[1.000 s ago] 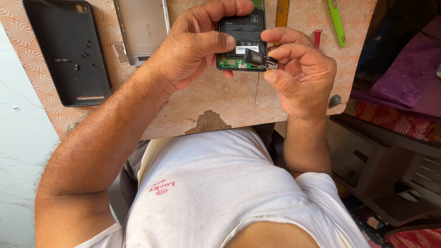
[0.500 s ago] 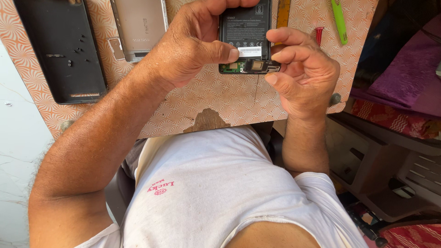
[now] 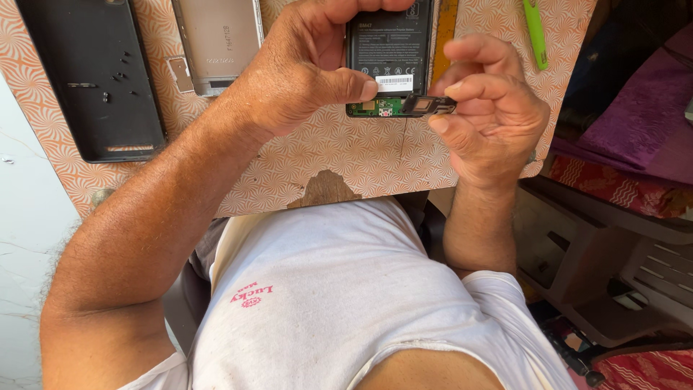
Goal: The person cleans the internal components of a disassembled smartphone using a green toothbrush. They then reassemble the device by connecting a ribbon cable, inserting a SIM card tray, and securing the battery connector with a screwdriver.
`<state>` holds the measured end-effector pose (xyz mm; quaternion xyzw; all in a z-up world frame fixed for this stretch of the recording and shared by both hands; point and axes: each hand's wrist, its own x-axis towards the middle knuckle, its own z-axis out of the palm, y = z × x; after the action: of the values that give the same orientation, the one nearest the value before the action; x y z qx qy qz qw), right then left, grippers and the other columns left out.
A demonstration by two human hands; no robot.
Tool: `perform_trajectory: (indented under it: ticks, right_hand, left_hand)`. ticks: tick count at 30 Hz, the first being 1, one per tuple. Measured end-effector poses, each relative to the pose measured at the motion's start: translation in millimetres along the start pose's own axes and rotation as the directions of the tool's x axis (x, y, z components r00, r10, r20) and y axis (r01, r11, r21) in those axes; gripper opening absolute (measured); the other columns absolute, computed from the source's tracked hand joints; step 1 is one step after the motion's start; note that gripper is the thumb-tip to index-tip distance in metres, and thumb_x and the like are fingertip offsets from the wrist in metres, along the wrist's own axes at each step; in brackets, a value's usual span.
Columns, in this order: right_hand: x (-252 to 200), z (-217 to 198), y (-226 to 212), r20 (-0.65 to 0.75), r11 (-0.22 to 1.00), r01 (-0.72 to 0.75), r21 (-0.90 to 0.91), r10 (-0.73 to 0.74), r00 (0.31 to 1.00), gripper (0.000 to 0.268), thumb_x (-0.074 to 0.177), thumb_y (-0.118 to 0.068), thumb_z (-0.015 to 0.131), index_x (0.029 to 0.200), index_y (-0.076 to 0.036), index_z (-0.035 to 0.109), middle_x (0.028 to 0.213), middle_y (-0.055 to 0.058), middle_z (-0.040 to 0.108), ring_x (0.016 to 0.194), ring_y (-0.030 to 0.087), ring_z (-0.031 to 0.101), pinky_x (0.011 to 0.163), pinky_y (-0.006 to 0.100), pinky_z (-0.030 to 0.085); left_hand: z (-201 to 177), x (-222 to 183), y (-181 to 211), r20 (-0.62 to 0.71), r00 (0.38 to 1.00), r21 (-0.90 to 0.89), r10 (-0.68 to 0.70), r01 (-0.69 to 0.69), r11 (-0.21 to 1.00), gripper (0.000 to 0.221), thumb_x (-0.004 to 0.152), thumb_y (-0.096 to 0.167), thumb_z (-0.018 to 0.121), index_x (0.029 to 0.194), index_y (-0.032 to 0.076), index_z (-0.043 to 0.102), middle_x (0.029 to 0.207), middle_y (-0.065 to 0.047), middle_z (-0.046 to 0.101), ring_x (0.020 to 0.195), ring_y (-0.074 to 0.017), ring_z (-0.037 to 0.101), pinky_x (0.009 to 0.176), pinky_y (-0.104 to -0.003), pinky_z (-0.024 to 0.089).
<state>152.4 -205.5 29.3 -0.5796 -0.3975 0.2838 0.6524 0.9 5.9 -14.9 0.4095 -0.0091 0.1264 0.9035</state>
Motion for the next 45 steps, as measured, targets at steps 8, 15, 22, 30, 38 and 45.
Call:
perform_trajectory:
  ticks: [8,15,22,30,38,45]
  right_hand:
    - [-6.3,-7.4,1.9,-0.033,0.999,0.013,-0.037,-0.014,0.999,0.029,0.090,0.005,0.085,0.114,0.002,0.070,0.109,0.013,0.066,0.085,0.010,0.066,0.072,0.019,0.059]
    - [-4.4,0.8,-5.8,-0.043,1.000,-0.023,-0.016,0.022,0.999,0.027,0.092,0.007,0.084,0.115,0.006,0.069,0.106,0.013,0.066,0.087,0.012,0.067,0.074,0.020,0.058]
    - [1.5,6.7,-9.4,-0.030,0.997,-0.049,0.064,0.051,0.998,0.025,0.092,0.004,0.082,0.112,0.007,0.068,0.103,0.014,0.067,0.085,0.014,0.069,0.076,0.024,0.060]
    - [0.3,6.5,-7.0,-0.028,0.999,-0.048,0.008,0.048,0.998,0.026,0.091,0.004,0.083,0.112,0.008,0.068,0.103,0.014,0.067,0.088,0.014,0.066,0.077,0.023,0.057]
    - [2.3,6.1,-8.1,0.001,0.999,-0.043,-0.004,0.043,0.999,0.025,0.091,0.003,0.082,0.111,0.007,0.068,0.100,0.014,0.069,0.085,0.014,0.067,0.075,0.022,0.057]
    - [1.2,7.4,-9.0,-0.001,0.998,-0.061,0.013,0.061,0.998,0.026,0.091,0.003,0.083,0.111,0.008,0.068,0.101,0.015,0.068,0.086,0.014,0.067,0.076,0.022,0.057]
  left_hand:
    - [2.4,1.8,2.8,-0.055,0.997,-0.039,-0.055,0.053,0.998,0.059,0.090,-0.018,0.069,0.146,-0.005,0.053,0.141,-0.014,0.062,0.130,-0.0202,0.065,0.122,-0.036,0.056]
    - [10.2,6.5,12.0,-0.089,0.984,-0.183,-0.155,0.137,0.974,0.068,0.083,-0.010,0.064,0.148,-0.010,0.045,0.137,-0.016,0.062,0.119,-0.0186,0.068,0.104,-0.033,0.061]
    - [8.8,4.8,15.0,-0.035,0.978,-0.225,-0.204,0.191,0.955,0.072,0.087,-0.008,0.065,0.155,-0.010,0.042,0.130,-0.019,0.066,0.102,-0.0196,0.072,0.080,-0.032,0.066]
    - [10.1,3.9,17.3,-0.047,0.976,-0.191,-0.212,0.200,0.961,0.072,0.085,-0.008,0.064,0.154,-0.010,0.043,0.129,-0.019,0.066,0.101,-0.0189,0.073,0.078,-0.032,0.066]
    - [11.1,4.6,17.9,-0.045,0.975,-0.183,-0.219,0.207,0.961,0.071,0.085,-0.007,0.064,0.153,-0.010,0.044,0.126,-0.019,0.067,0.097,-0.0186,0.074,0.076,-0.032,0.066]
    - [11.3,4.4,17.9,-0.043,0.976,-0.203,-0.213,0.200,0.959,0.070,0.086,-0.008,0.064,0.153,-0.010,0.044,0.123,-0.019,0.068,0.094,-0.0186,0.073,0.074,-0.032,0.066]
